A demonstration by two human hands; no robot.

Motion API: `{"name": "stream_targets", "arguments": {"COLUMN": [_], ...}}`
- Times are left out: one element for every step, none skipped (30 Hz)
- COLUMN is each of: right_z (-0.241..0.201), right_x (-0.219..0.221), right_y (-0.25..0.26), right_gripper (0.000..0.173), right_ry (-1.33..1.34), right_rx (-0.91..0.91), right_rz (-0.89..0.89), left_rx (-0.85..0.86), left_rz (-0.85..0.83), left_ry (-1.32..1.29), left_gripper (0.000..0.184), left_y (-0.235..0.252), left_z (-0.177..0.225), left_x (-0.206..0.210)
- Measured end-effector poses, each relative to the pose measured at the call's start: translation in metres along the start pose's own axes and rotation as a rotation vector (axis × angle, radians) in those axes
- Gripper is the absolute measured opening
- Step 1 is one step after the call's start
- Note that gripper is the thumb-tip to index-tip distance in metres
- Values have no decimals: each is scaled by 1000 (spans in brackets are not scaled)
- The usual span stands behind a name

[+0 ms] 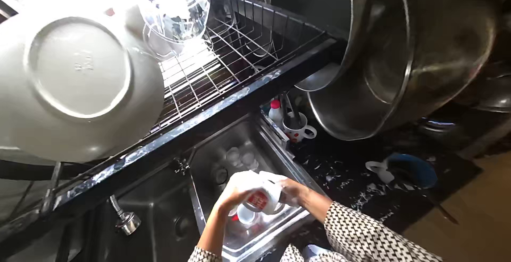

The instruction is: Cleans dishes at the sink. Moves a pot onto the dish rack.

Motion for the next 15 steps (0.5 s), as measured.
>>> {"name": "stream_targets", "arguments": {"right_z": [9,12,14,14,11,4,-6,-17,-26,-30,-35,-38,-40,-38,-36], "right_x": [6,14,21,24,24,23,22,20,20,19,22,25,27,26,26], "right_y": [-2,-6,-9,-10,-8,-5,-2,-2,-7,-16,-25,-28,-27,-24,-20], "right_gripper": [39,45,54,58,57,65,79,89,86,77,68,66,70,77,81], "right_ry": [51,93,130,148,128,55,-104,-336,-584,-795,-938,-1004,-994,-895,-702], "right_rx": [5,6,3,-16,-60,-147,-254,-370,-461,-545,-622,-635,-601,-539,-487], "right_rz": [-135,-222,-260,-236,-184,-121,-41,36,96,149,201,224,232,243,259], "left_rx": [-21,-37,-29,11,91,191,286,378,370,293,184,113,122,188,238], "left_rz": [91,221,381,525,623,664,643,569,521,483,441,422,453,500,484], "left_ry": [-76,-154,-265,-402,-514,-556,-484,-289,-4,263,424,467,409,266,40], "left_gripper": [18,28,33,30,23,17,12,16,23,27,30,34,38,42,45], "left_y": [7,11,9,2,-9,-21,-33,-43,-51,-54,-54,-51,-46,-38,-25], "left_z": [-5,-8,-7,-4,4,13,24,39,52,57,56,54,55,52,40], "left_x": [-9,-18,-26,-32,-36,-37,-34,-24,-6,17,33,37,30,15,-1]}}
Point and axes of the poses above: each hand's wrist, its own y-axis towards the middle knuckle, its own x-axis out of the palm, z = x × y, the point moved 9 cm from there along y, towards the middle knuckle, and after that the axes turned 10 degrees about -x, right-handed, at the moved point
